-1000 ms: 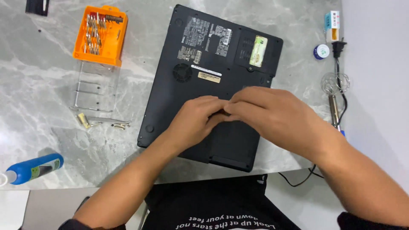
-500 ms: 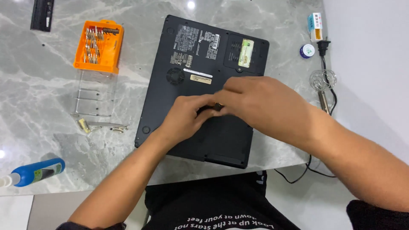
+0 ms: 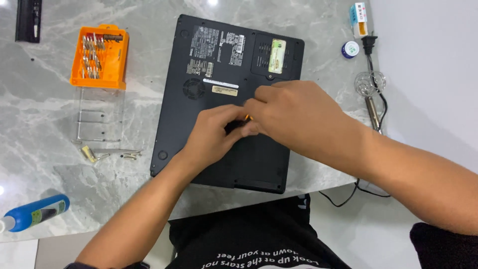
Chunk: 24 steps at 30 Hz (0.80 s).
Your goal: A person is seen meticulously screwing the back panel of a laptop using a manual screwdriver, moving between different screw holes to secure the casing.
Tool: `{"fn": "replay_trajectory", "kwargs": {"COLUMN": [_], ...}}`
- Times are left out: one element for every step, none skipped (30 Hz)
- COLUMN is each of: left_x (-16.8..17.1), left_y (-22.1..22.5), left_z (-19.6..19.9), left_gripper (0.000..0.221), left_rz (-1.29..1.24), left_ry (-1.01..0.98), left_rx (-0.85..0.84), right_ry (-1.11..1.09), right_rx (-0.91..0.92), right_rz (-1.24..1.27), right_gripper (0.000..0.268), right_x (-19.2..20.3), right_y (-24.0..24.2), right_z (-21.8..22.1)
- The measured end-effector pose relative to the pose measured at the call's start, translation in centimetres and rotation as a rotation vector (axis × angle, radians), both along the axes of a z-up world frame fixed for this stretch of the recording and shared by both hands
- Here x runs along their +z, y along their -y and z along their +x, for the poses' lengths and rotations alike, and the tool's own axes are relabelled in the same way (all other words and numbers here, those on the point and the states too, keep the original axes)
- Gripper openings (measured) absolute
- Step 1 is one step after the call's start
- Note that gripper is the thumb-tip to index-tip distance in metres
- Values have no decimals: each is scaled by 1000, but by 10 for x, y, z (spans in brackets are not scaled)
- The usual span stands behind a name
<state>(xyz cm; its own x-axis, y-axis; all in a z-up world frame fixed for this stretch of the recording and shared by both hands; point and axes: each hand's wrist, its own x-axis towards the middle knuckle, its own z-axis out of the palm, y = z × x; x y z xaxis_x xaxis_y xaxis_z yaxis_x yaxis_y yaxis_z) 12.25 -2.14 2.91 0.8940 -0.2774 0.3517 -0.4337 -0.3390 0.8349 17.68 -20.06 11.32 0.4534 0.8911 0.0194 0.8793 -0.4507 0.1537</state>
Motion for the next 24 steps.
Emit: {"fn": "replay_trajectory", "kwargs": {"left_x": [-2,-5,-2,0,3,4,5,6,12,18,24,16,9,2,0,-3,-6,-4,-2,-1,1,3,5,7], "left_y": [-3,-6,-7,-8,-7,-8,-11,-13,-12,-11,-9,-8,-7,-5,-6,-6,-7,-7,-9,-10,-11,-11,-12,-14], "left_z": [0,0,0,0,1,1,1,1,1,1,2,1,1,1,1,2,2,3,2,1,1,1,2,2], "left_gripper": [12,8,8,6,4,4,7,12,12,24,40,40,25,13,13,15,20,20,13,13,13,14,17,17], "left_rz": [17,34,36,27,15,13,44,75,75,12,-51,-51,-18,16,15,21,27,26,37,49,49,67,86,86], "left_ry": [-11,-21,-24,-46,-63,-63,-143,-223,-223,-256,-287,-286,-162,-38,-32,-14,4,10,2,-5,-7,-20,-28,-26], "left_rx": [-22,-44,-43,-66,-90,-89,-115,-141,-136,-127,-121,-119,-70,-21,-23,-25,-26,-28,-55,-82,-80,-96,-112,-110], "right_ry": [-111,-221,-224,-203,-179,-179,-148,-117,-117,-95,-72,-71,-7,56,61,35,10,16,-64,-143,-145,-161,-174,-171], "right_rx": [54,108,110,126,142,144,117,90,95,58,17,20,-6,-33,-35,-57,-80,-82,7,96,99,108,117,120], "right_rz": [-15,-30,-28,-19,-13,-15,-7,2,3,7,12,12,-19,-50,-50,-35,-20,-21,-10,1,1,5,9,9], "right_gripper": [15,24,24,21,23,23,13,20,20,23,32,32,36,40,40,44,49,49,30,29,29,23,30,30], "right_x": [10,19,15,11,8,4,0,-4,-5,-7,-8,-9,-10,-11,-10,-10,-9,0,9,18,16,14,12,9], "right_y": [-1,-3,-4,-5,-5,-5,-6,-8,-9,-10,-10,-11,-11,-11,-9,-6,-4,-4,-4,-5,-4,-3,-2,-2], "right_z": [0,-1,0,0,1,0,-1,-2,-2,-3,-3,-5,-6,-8,-7,-5,-5,-7,-9,-12,-11,-11,-10,-10]}}
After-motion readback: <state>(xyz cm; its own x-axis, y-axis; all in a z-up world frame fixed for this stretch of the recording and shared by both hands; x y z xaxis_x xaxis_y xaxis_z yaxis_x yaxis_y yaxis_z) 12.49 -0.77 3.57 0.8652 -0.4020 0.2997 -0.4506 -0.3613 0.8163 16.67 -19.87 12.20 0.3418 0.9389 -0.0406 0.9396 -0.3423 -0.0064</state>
